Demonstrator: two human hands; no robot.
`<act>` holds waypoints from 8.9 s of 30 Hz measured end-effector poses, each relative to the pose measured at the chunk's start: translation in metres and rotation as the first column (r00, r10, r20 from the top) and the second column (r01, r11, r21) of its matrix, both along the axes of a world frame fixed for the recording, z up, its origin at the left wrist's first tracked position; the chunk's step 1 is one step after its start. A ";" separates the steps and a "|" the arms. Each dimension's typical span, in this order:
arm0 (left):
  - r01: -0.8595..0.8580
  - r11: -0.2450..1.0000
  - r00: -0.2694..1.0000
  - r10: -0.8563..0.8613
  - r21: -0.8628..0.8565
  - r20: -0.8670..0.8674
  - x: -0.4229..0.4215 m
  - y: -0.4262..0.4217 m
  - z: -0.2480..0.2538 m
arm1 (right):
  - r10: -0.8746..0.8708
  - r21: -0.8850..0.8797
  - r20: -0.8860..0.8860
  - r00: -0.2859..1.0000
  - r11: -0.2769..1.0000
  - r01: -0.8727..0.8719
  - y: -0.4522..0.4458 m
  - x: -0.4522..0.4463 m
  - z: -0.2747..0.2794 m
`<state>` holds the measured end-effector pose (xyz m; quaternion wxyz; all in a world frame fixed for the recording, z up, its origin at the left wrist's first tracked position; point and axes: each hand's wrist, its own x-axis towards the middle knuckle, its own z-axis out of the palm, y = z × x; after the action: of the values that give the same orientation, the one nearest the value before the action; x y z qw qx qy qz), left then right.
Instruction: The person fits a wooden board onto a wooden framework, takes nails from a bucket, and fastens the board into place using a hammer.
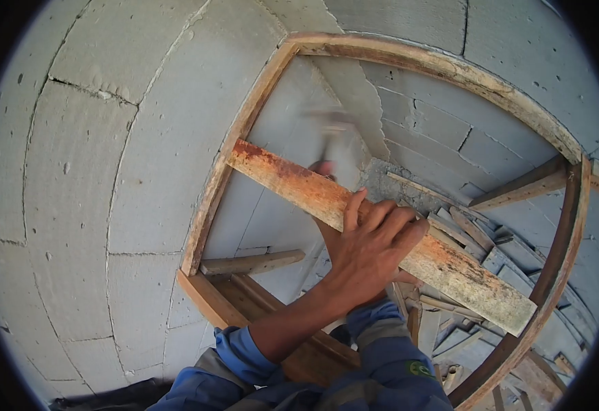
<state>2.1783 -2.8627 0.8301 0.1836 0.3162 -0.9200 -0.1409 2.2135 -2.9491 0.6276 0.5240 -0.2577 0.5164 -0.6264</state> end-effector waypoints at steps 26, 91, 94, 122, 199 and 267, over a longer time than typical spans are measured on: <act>0.024 0.993 0.999 -0.027 -0.112 -0.021 0.002 0.016 0.002 | 0.911 0.835 -0.213 0.353 0.357 -0.418 0.216 -0.051 -0.031; 0.196 0.533 0.307 -0.830 0.823 0.465 0.276 0.581 -0.296 | -0.755 0.672 -0.401 0.518 0.142 0.727 0.938 0.279 0.049; 0.125 0.610 0.283 -0.778 0.782 0.562 0.269 0.564 -0.384 | -0.745 0.732 -0.413 0.523 0.069 0.678 0.943 0.303 -0.009; 0.156 0.792 0.584 -0.556 0.590 0.592 0.093 0.571 -0.865 | -0.605 0.925 -0.097 0.790 0.238 0.295 0.903 0.123 -0.362; 0.753 0.533 0.618 -0.774 0.385 -0.138 0.088 0.433 0.119 | -0.373 0.028 -0.592 0.715 0.876 0.481 0.742 -0.027 0.271; 0.552 0.672 0.561 -0.737 0.493 0.376 -0.283 0.143 0.069 | -0.515 0.109 0.124 0.848 0.856 0.505 0.536 -0.285 0.150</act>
<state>1.8951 -2.7196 0.8991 -0.2069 0.0034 -0.9461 -0.2490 1.9288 -2.4127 0.7780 0.3848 -0.0449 0.5478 -0.7415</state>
